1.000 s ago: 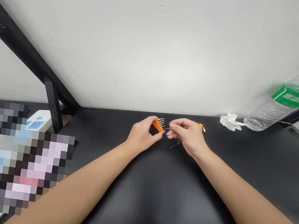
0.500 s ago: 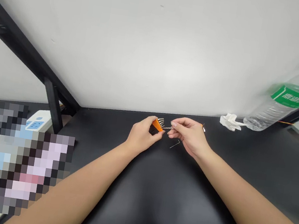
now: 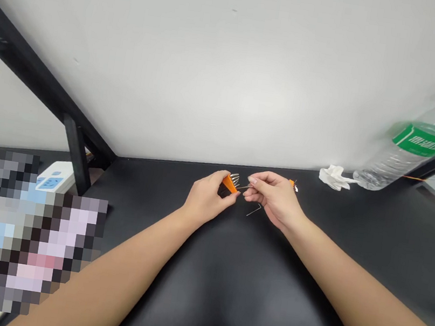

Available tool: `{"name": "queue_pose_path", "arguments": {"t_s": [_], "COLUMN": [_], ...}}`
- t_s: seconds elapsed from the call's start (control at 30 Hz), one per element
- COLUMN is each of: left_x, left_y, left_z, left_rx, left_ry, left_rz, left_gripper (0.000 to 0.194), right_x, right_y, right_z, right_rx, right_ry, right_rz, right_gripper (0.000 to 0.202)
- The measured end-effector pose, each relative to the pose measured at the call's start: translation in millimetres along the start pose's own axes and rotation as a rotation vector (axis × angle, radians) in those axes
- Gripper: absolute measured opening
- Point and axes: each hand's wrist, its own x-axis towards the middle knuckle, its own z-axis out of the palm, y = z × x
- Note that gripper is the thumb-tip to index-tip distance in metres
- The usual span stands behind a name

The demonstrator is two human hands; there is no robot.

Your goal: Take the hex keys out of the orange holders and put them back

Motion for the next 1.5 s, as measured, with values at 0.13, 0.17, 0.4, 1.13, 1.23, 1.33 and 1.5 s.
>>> {"name": "queue_pose_path", "arguments": {"t_s": [0.13, 0.17, 0.4, 1.13, 1.23, 1.33, 1.5], "left_x": [-1.5, -2.0, -5.5, -3.9, -3.5, -3.0, -2.4], "left_y": [1.9, 2.1, -0.9, 1.9, 1.4, 0.5, -0.5], "left_z": [1.0, 1.3, 4.3, -0.9, -1.2, -1.7, -1.8], "left_rx": [0.011, 0.004, -0.052, -0.044, -0.039, -0.036, -0.051], "left_ry": [-0.011, -0.005, 0.064, -0.028, -0.037, -0.032, -0.014], "left_rz": [0.038, 0.048, 0.117, 0.037, 0.041, 0.043, 0.016], "left_gripper": [0.042, 0.042, 0.043, 0.043, 0.042, 0.042, 0.044], "right_x": [1.4, 2.0, 5.4, -4.9, -7.6, -5.9, -1.6], "right_y": [7.5, 10.2, 25.9, -17.7, -11.9, -7.5, -7.3], "right_z": [2.7, 3.4, 3.5, -25.7, -21.0, -20.9, -19.2], "right_rx": [0.014, -0.016, -0.368, -1.582, -1.656, -1.572, -1.167], "right_ry": [-0.020, -0.032, -0.121, -0.623, -0.577, -0.522, -0.471], "right_rz": [-0.002, -0.008, -0.018, -0.070, -0.151, -0.243, -0.306], "right_gripper": [0.035, 0.035, 0.040, 0.012, 0.015, 0.013, 0.010]}}
